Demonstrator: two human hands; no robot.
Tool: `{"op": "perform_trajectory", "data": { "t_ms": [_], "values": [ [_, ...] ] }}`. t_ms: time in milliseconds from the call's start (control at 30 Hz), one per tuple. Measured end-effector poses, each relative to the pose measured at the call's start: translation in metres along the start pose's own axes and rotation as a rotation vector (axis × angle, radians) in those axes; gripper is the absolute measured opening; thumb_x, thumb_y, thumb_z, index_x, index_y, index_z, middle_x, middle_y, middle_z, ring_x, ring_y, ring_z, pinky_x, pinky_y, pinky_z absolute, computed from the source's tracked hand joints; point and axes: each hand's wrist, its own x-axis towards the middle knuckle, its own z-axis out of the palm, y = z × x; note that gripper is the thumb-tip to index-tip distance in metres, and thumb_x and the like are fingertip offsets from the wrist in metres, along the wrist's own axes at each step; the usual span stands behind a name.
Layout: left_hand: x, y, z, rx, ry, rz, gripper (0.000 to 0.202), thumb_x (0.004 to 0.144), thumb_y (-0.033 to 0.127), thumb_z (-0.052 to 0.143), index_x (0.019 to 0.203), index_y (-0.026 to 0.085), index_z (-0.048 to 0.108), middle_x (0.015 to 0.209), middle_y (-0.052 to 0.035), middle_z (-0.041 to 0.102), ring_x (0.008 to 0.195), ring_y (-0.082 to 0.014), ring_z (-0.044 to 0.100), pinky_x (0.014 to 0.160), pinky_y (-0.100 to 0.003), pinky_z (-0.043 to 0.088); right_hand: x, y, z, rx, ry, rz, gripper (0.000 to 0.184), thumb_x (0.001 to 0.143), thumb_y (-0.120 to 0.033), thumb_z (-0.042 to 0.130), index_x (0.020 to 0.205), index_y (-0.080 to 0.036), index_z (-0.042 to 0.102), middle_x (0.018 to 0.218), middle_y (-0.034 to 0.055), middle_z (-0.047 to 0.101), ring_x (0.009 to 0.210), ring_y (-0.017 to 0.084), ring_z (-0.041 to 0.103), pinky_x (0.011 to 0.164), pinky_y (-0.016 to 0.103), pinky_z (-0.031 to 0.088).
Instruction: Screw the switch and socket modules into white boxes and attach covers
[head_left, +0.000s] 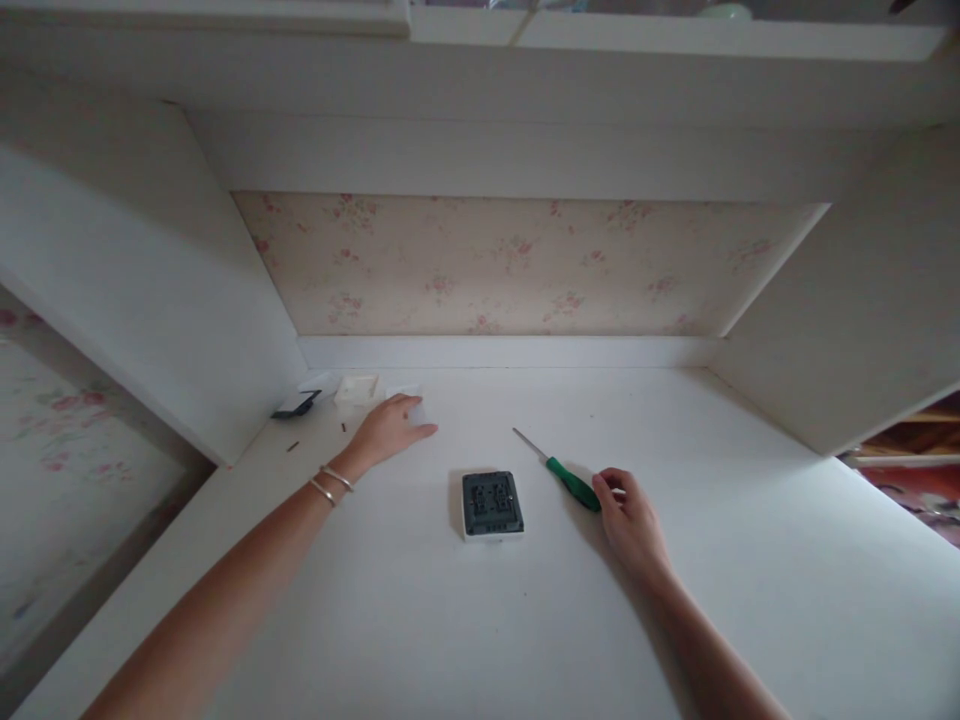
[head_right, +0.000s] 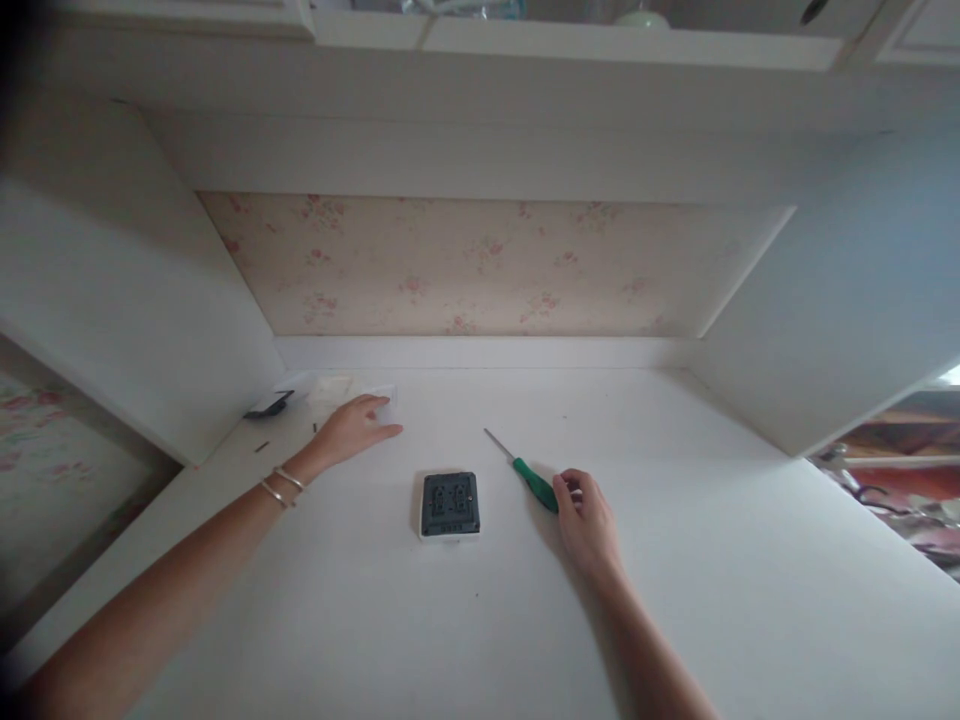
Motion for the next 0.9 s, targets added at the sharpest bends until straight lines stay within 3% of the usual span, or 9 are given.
{"op": "perform_trajectory", "data": {
  "t_ms": [100, 200, 300, 433, 500, 700, 800, 900],
  "values": [
    [-0.033, 0.028, 0.005, -0.364, -0.079, 0.053, 0.058, 0.075, 0.052, 0.065, 0.121, 0.018, 0.056, 0.124, -0.0078, 0.055, 0.106, -0.0233, 0.056, 0.083, -0.030, 0.051, -0.011, -0.009, -0.002, -0.047, -0.002, -0.222, 0.027, 0.085, -0.048, 0.046, 0.090, -0.023, 0.056, 0.090, 0.0078, 0.062, 0.086, 0.024, 0.059, 0.068, 0.035, 0.049],
    [-0.065, 0.047, 0.014, -0.721, -0.187, -0.022, 0.055, 0.075, 0.048, 0.068, 0.121, 0.019, 0.056, 0.123, -0.0086, 0.053, 0.111, -0.0230, 0.054, 0.091, -0.032, 0.049, -0.026, -0.027, 0.000, -0.018, -0.130, -0.497, 0.018, 0.084, -0.038, 0.053, 0.095, -0.024, 0.055, 0.100, 0.0092, 0.061, 0.099, 0.025, 0.056, 0.084, 0.040, 0.047],
    [-0.088, 0.055, 0.025, -0.943, -0.192, -0.133, 0.054, 0.075, 0.044, 0.070, 0.121, 0.020, 0.056, 0.126, -0.0086, 0.052, 0.117, -0.0243, 0.051, 0.099, -0.034, 0.043, -0.036, -0.048, 0.011, 0.034, -0.289, -0.635, 0.037, 0.080, -0.034, 0.062, 0.115, -0.025, 0.050, 0.122, 0.0102, 0.054, 0.119, 0.026, 0.046, 0.099, 0.044, 0.039],
    [-0.099, 0.057, 0.035, -1.056, -0.198, -0.141, 0.052, 0.076, 0.042, 0.070, 0.121, 0.021, 0.056, 0.127, -0.0080, 0.051, 0.119, -0.0246, 0.048, 0.101, -0.035, 0.041, -0.034, -0.060, 0.032, 0.120, -0.526, -0.562, 0.088, 0.066, -0.039, 0.076, 0.139, -0.025, 0.028, 0.144, 0.0124, 0.034, 0.131, 0.028, 0.033, 0.107, 0.048, 0.031],
    [-0.100, 0.058, 0.038, -1.069, -0.225, -0.104, 0.052, 0.076, 0.040, 0.071, 0.121, 0.020, 0.057, 0.126, -0.0083, 0.050, 0.120, -0.0246, 0.047, 0.102, -0.035, 0.040, -0.030, -0.058, 0.042, 0.145, -0.610, -0.481, 0.100, 0.061, -0.039, 0.079, 0.143, -0.024, 0.023, 0.143, 0.0139, 0.035, 0.131, 0.030, 0.035, 0.107, 0.050, 0.030],
    [-0.099, 0.060, 0.040, -1.013, -0.283, -0.044, 0.051, 0.075, 0.040, 0.072, 0.121, 0.023, 0.058, 0.123, -0.0077, 0.052, 0.117, -0.0251, 0.049, 0.100, -0.036, 0.041, -0.021, -0.044, 0.053, 0.248, -0.659, -0.406, 0.100, 0.059, -0.036, 0.081, 0.143, -0.025, 0.028, 0.144, 0.0143, 0.034, 0.130, 0.030, 0.036, 0.107, 0.050, 0.030],
    [-0.100, 0.062, 0.039, -1.031, -0.280, -0.028, 0.049, 0.076, 0.039, 0.071, 0.120, 0.023, 0.058, 0.122, -0.0076, 0.053, 0.116, -0.0246, 0.049, 0.101, -0.036, 0.040, -0.018, -0.046, 0.051, 0.258, -0.679, -0.419, 0.099, 0.057, -0.035, 0.083, 0.141, -0.025, 0.032, 0.144, 0.0135, 0.033, 0.130, 0.029, 0.036, 0.108, 0.047, 0.031],
    [-0.101, 0.064, 0.038, -1.041, -0.280, -0.031, 0.050, 0.075, 0.041, 0.071, 0.120, 0.021, 0.059, 0.121, -0.0084, 0.054, 0.116, -0.0252, 0.049, 0.101, -0.036, 0.040, -0.016, -0.053, 0.049, 0.309, -0.713, -0.399, 0.090, 0.054, -0.032, 0.084, 0.133, -0.023, 0.041, 0.137, 0.0128, 0.040, 0.126, 0.028, 0.042, 0.105, 0.046, 0.035]
  ]
}}
